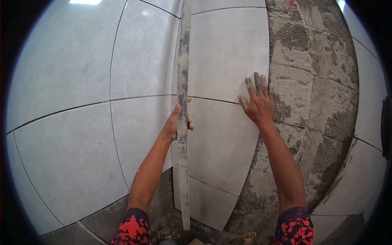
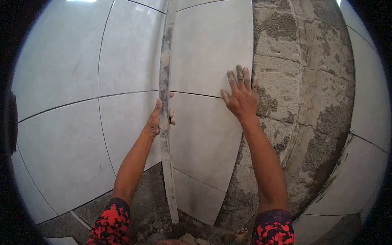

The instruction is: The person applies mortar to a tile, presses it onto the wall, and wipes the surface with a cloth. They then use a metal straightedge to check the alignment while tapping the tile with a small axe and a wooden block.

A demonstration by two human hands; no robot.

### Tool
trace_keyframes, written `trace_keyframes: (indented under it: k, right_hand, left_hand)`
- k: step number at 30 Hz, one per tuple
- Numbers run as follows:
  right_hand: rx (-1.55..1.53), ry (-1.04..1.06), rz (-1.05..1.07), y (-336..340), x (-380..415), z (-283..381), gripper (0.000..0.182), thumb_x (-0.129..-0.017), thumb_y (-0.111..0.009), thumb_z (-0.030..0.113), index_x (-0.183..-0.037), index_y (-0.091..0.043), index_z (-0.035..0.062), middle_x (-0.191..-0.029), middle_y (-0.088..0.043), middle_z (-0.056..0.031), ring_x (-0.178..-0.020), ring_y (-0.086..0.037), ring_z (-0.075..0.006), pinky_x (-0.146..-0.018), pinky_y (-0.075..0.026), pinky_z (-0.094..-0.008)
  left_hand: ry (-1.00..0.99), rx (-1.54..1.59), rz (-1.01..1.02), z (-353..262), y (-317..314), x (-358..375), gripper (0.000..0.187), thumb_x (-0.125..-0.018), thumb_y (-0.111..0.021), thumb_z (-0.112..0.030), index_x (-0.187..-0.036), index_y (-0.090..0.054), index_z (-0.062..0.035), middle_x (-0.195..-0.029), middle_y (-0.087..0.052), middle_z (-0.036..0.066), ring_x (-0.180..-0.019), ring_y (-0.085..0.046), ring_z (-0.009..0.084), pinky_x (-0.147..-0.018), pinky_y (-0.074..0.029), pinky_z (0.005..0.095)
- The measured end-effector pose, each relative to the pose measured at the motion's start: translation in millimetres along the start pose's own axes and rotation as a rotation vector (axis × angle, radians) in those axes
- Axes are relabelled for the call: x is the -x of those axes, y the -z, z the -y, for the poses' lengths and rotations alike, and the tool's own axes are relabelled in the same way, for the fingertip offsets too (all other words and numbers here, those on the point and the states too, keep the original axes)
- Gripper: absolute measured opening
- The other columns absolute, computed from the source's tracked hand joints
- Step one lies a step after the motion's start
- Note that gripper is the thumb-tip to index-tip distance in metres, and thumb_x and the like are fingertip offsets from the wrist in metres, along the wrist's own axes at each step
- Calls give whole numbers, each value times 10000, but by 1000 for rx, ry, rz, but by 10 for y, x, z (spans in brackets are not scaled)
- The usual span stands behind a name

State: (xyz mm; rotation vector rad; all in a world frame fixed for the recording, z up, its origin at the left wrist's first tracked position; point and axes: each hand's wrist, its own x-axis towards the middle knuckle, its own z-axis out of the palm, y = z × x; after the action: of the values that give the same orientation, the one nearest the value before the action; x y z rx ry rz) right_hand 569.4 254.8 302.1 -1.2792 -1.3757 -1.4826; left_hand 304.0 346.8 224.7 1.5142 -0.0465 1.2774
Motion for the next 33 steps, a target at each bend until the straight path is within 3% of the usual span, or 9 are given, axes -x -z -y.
trace_keyframes:
  k: [7, 12, 15, 25, 30, 32, 33]
  right_hand:
    - [-31, 14, -40, -35, 7, -40, 564, -798, -563, 388, -1294, -442, 148, -1435, -271, -80, -1336, -222, -263, -1074, -202, -472]
    - [-37, 17, -51, -43, 8, -50, 553, -805, -557, 380, -1294, -443, 147, -1433, -274, -80, -1333, -227, -264, -1076, -193, -473]
    - [-66, 14, -54, -57, 5, -46, 544, -811, -552, 374, -1292, -445, 144, -1429, -282, -81, -1331, -231, -265, -1076, -192, -472]
    - [-20, 14, -55, -98, 21, -55, 527, -821, -543, 385, -1294, -443, 175, -1418, -308, -60, -1338, -217, -255, -1083, -177, -476]
    - [-1, 15, -49, -160, 31, -64, 511, -832, -530, 408, -1296, -441, 214, -1415, -318, -48, -1323, -258, -252, -1033, -301, -476]
    - [120, 18, -46, -222, 42, -92, 532, -856, -483, 460, -1329, -396, 232, -1427, -299, -36, -1332, -235, -251, -1087, -193, -445]
    - [106, 22, -18, -248, 43, -104, 532, -856, -483, 460, -1329, -396, 232, -1427, -299, -36, -1332, -235, -251, -1087, -193, -445]
  left_hand:
    - [37, -65, -48, -31, 118, -168, 724, -793, -408, -676, -1269, -395, -130, -698, -529, 55, -541, -565, 147, -475, -472, 273]
    - [5, 22, -186, -23, 153, -257, 673, -810, -381, -672, -1111, -475, -78, -663, -531, 34, -488, -532, 124, -434, -461, 228]
    - [25, -69, -168, -78, 157, -245, 645, -819, -382, -661, -1074, -489, -78, -635, -521, 22, -474, -516, 113, -432, -451, 220]
    - [71, -127, -219, 4, 339, -331, 657, -813, -352, -688, -1080, -497, -106, -627, -523, 27, -522, -512, 105, -482, -435, 227]
    - [37, -230, -282, 91, 366, -415, 727, -752, -425, -724, -1016, -525, -54, -679, -553, 40, -564, -541, 126, -525, -452, 252]
    - [65, -251, -305, 116, 408, -454, 730, -761, -428, -712, -1049, -510, -46, -694, -550, 47, -568, -535, 125, -521, -449, 245]
    - [65, -276, -309, 132, 435, -473, 735, -771, -430, -700, -1083, -496, -37, -709, -546, 53, -572, -529, 124, -517, -446, 238]
